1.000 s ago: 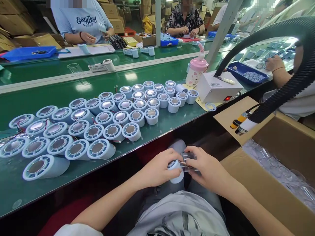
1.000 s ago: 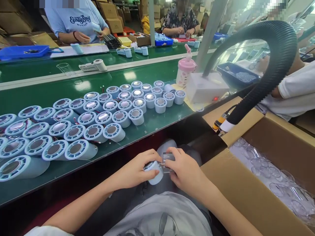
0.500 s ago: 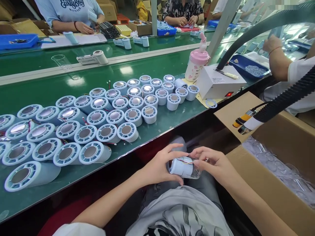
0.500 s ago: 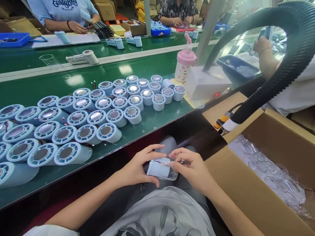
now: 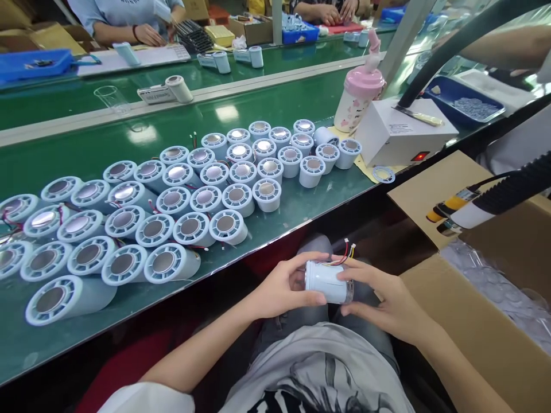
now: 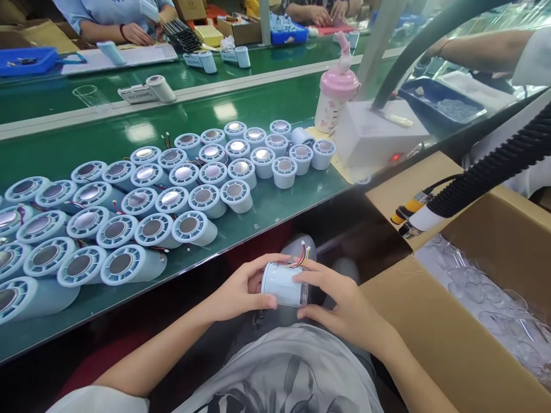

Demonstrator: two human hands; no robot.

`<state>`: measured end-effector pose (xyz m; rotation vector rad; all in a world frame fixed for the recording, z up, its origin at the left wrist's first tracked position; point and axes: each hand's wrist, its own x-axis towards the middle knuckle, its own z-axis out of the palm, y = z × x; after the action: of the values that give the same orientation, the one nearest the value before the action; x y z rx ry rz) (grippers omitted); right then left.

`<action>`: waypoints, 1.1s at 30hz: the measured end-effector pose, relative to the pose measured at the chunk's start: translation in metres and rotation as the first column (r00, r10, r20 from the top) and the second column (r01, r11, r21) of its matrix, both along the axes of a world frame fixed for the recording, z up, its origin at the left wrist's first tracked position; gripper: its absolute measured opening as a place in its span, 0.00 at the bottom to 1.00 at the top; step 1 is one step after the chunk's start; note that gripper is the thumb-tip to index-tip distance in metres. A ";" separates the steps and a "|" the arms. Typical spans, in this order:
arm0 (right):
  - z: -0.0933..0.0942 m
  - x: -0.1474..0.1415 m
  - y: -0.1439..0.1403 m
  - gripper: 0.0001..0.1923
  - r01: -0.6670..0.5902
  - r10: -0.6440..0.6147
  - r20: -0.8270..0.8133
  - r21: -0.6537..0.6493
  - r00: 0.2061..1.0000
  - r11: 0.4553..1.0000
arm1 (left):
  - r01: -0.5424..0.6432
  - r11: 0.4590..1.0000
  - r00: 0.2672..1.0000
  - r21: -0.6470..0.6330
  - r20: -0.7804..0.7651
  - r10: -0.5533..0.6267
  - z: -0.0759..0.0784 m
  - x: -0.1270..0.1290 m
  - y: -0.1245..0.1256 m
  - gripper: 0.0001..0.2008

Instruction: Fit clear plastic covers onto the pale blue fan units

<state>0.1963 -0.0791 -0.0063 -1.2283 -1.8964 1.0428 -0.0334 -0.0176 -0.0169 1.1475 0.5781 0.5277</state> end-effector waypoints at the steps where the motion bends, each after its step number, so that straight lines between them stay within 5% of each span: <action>1: -0.001 0.000 -0.001 0.23 0.016 -0.017 -0.021 -0.027 1.000 1.000 | 0.013 1.000 1.000 0.018 -0.016 -0.012 0.001 -0.001 0.001 0.32; 14: 0.013 -0.001 -0.012 0.23 0.138 -0.222 -0.192 -0.370 0.956 0.918 | 0.131 0.961 0.991 0.245 -0.018 -0.130 0.016 0.002 0.012 0.37; 23: 0.014 0.011 -0.019 0.21 0.054 -0.279 -0.375 -0.511 0.884 0.858 | 0.142 0.898 0.989 0.416 -0.087 -0.116 0.015 0.016 0.009 0.38; 27: 0.015 0.015 -0.014 0.21 0.019 -0.334 -0.429 -0.590 0.839 0.807 | 0.121 0.930 0.992 0.348 -0.086 -0.097 0.020 0.018 0.006 0.38; 33: -0.009 0.016 -0.010 0.21 0.108 -0.503 -0.546 -0.599 0.670 0.794 | 0.020 1.000 0.998 -0.005 0.059 -0.020 0.009 0.043 0.017 0.40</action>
<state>0.2126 -0.0893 -0.0157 -1.1552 -0.7875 1.5954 0.0096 -0.0011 -0.0076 1.1274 0.5162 0.5404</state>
